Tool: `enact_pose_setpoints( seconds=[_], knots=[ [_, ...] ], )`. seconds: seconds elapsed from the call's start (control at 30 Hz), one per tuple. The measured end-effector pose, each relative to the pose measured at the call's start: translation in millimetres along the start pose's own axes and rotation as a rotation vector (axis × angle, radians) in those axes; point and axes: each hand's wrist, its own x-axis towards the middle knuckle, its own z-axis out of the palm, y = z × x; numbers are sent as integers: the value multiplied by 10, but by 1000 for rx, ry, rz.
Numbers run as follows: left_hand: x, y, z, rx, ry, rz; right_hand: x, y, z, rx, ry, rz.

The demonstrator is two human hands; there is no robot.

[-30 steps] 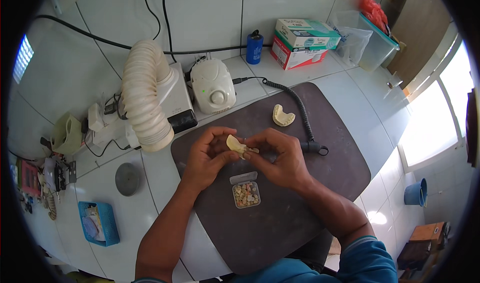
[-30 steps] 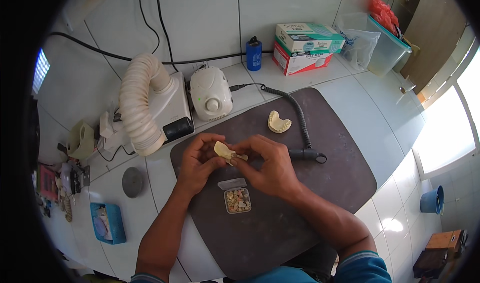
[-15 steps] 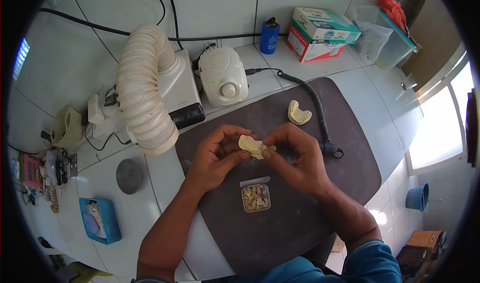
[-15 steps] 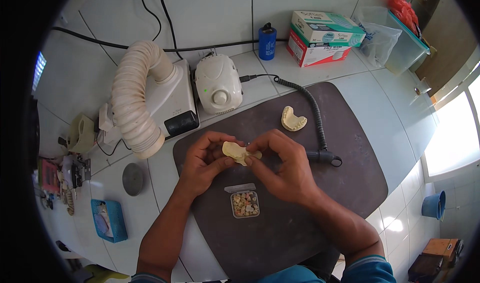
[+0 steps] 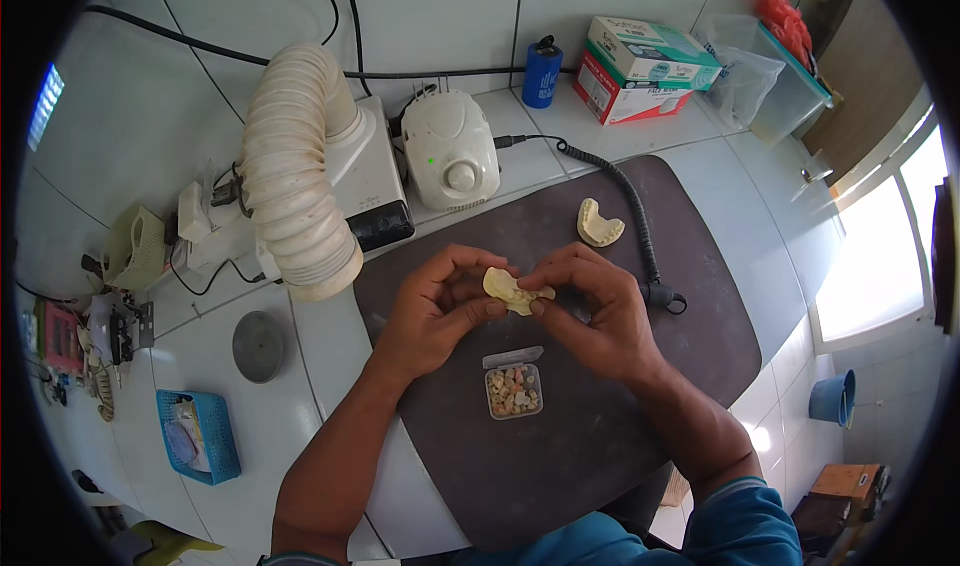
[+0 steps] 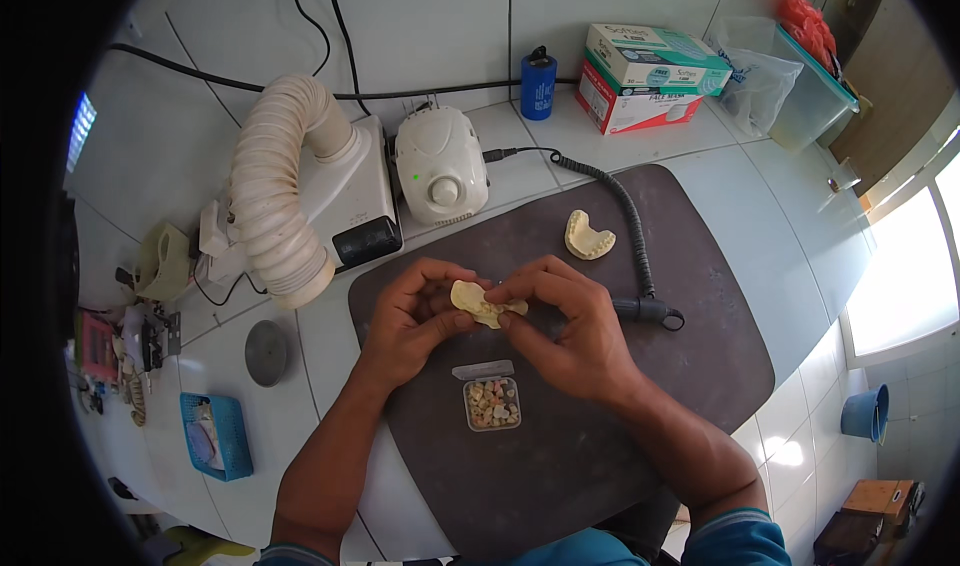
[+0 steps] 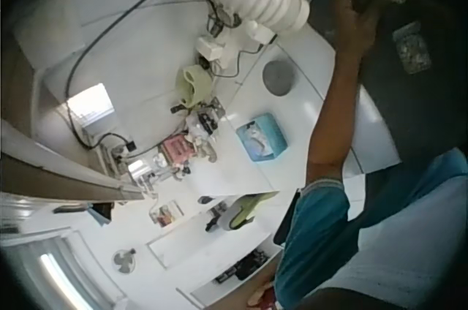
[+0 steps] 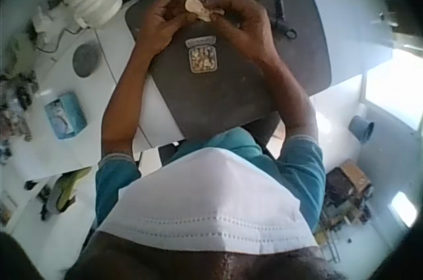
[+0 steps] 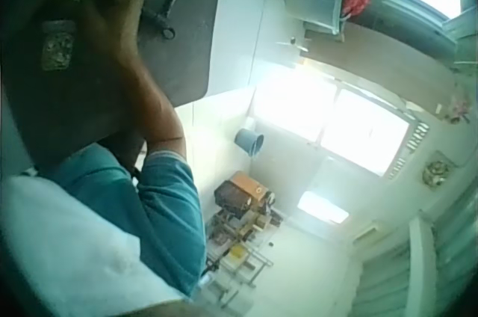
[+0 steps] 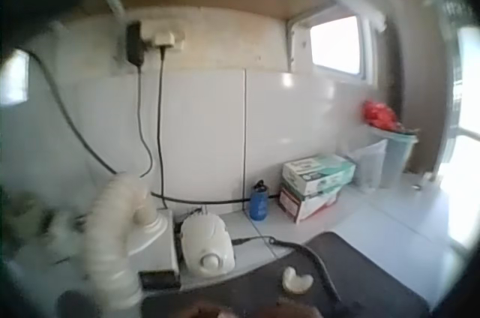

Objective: The person grinds and shapes a dental cast using a rotary handpiece, tests fitting artificial teeth from a container onto the mold, and continues carving the dental model with the tool.

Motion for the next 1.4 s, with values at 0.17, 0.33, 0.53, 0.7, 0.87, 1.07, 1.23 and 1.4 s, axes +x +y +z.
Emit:
enact_pose_setpoints(
  seconds=[0.17, 0.33, 0.53, 0.7, 0.87, 1.07, 1.23, 1.4],
  knots=[
    [7, -10, 0, 8, 4, 7, -4, 42, 7, 7, 7, -3],
    [9, -15, 5, -15, 19, 3, -3, 46, 7, 0, 11, -6],
    [9, -11, 1, 20, -2, 25, -4, 42, 28, -27, 31, 17],
    [12, -18, 2, 0, 7, 7, -9, 50, 16, 0, 49, -15],
    [11, -29, -8, -10, 8, 3, -12, 94, 27, 75, 89, -41],
    [15, -23, -11, 5, -1, 20, -23, 131, 38, -3, 71, -59],
    [14, -8, -12, -48, -13, 18, -26, 157, 44, 1, 74, -32],
    [8, -8, -17, 19, 4, 9, -31, 164, 48, 22, 64, 11]
  ],
)
